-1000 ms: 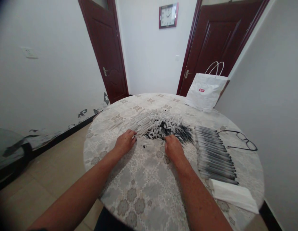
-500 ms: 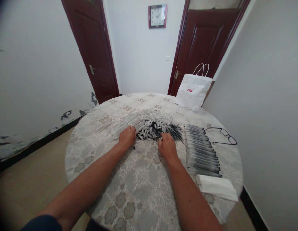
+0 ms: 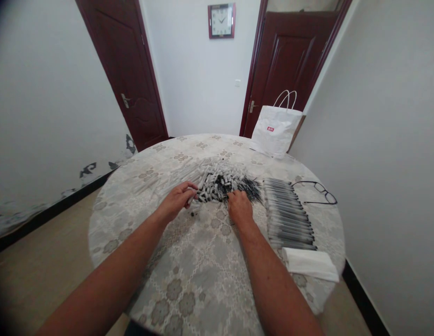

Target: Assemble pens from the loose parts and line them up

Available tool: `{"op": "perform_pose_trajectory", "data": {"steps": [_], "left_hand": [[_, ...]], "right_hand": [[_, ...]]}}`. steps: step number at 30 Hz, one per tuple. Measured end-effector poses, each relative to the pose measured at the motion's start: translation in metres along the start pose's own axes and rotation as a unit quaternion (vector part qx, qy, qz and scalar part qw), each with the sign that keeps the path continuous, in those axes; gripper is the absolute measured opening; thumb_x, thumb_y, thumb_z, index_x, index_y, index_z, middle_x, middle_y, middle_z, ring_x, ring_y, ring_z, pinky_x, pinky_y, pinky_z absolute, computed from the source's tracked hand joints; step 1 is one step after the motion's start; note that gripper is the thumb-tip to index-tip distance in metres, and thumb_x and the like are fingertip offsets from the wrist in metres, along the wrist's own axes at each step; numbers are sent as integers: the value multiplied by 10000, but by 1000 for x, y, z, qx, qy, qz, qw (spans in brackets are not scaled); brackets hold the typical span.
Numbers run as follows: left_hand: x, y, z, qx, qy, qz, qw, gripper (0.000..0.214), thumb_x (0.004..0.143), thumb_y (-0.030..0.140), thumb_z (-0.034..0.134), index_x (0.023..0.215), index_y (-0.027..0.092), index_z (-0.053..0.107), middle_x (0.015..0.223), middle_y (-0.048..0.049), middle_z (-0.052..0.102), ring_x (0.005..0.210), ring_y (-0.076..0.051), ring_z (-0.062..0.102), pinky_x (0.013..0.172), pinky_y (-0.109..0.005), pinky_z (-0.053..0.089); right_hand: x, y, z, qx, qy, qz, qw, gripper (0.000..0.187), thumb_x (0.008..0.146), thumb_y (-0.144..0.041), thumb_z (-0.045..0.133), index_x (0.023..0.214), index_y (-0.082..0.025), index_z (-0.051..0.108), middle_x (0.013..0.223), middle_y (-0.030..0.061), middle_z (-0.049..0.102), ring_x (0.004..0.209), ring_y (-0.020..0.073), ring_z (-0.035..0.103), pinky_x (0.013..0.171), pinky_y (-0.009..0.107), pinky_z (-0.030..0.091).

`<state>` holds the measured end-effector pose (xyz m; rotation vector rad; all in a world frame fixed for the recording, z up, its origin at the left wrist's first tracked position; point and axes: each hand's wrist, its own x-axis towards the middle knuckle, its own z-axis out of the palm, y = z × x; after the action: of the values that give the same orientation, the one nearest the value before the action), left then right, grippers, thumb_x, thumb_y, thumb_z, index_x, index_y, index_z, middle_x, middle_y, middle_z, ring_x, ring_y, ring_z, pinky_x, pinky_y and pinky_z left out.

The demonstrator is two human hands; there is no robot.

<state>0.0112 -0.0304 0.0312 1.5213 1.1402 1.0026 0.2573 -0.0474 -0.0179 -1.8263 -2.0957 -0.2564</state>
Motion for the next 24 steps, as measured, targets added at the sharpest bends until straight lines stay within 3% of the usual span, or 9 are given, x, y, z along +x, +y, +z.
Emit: {"op": "perform_pose_trajectory", "data": {"steps": [4, 7, 11, 18, 21, 24], "left_hand": [[-15, 5, 3, -258, -23, -67, 964, 284, 756, 301, 633, 1001, 158, 618, 766, -36, 648, 547, -104, 543, 503, -224, 422], [-19, 0, 2, -325, 4, -63, 944, 360, 683, 214, 687, 1033, 154, 625, 771, -20, 646, 586, -93, 577, 548, -216, 464], [-19, -12, 2, -319, 31, -48, 946, 455, 668, 201, 748, 1103, 172, 618, 840, -12, 681, 635, -89, 617, 617, -224, 508], [-13, -27, 4, -295, 102, -22, 950, 388, 754, 435, 726, 1001, 154, 623, 731, 14, 611, 570, -90, 570, 573, -234, 505], [-12, -28, 1, -233, 145, 2, 962, 381, 793, 497, 681, 962, 162, 620, 677, 32, 560, 551, -96, 543, 553, -228, 492], [-12, -26, -3, -102, 170, 28, 980, 345, 853, 527, 600, 884, 184, 616, 631, 32, 549, 555, -118, 545, 578, -243, 489]], "right_hand": [[0, -1, -1, 18, -11, 6, 1000, 240, 939, -139, 495, 1064, -162, 699, 993, 108, 654, 997, 220, 540, 893, 290, 380], [-4, -5, -3, 53, -4, 0, 999, 192, 907, -144, 519, 1001, -159, 687, 956, 92, 649, 967, 204, 559, 878, 271, 386], [-8, -15, -9, 81, 31, -29, 996, 161, 900, -179, 517, 969, -171, 662, 940, 81, 642, 934, 200, 569, 864, 267, 402], [-6, -16, -36, 187, 169, -25, 967, 260, 1011, -299, 402, 977, -178, 629, 939, 91, 645, 909, 196, 588, 880, 285, 428], [-8, -15, -45, 224, 216, 40, 949, 281, 1016, -366, 394, 975, -187, 606, 908, 77, 643, 871, 199, 591, 837, 289, 442], [-10, -18, -46, 248, 200, 54, 946, 286, 1012, -384, 390, 965, -194, 599, 873, 59, 643, 824, 190, 591, 799, 277, 441]]}}
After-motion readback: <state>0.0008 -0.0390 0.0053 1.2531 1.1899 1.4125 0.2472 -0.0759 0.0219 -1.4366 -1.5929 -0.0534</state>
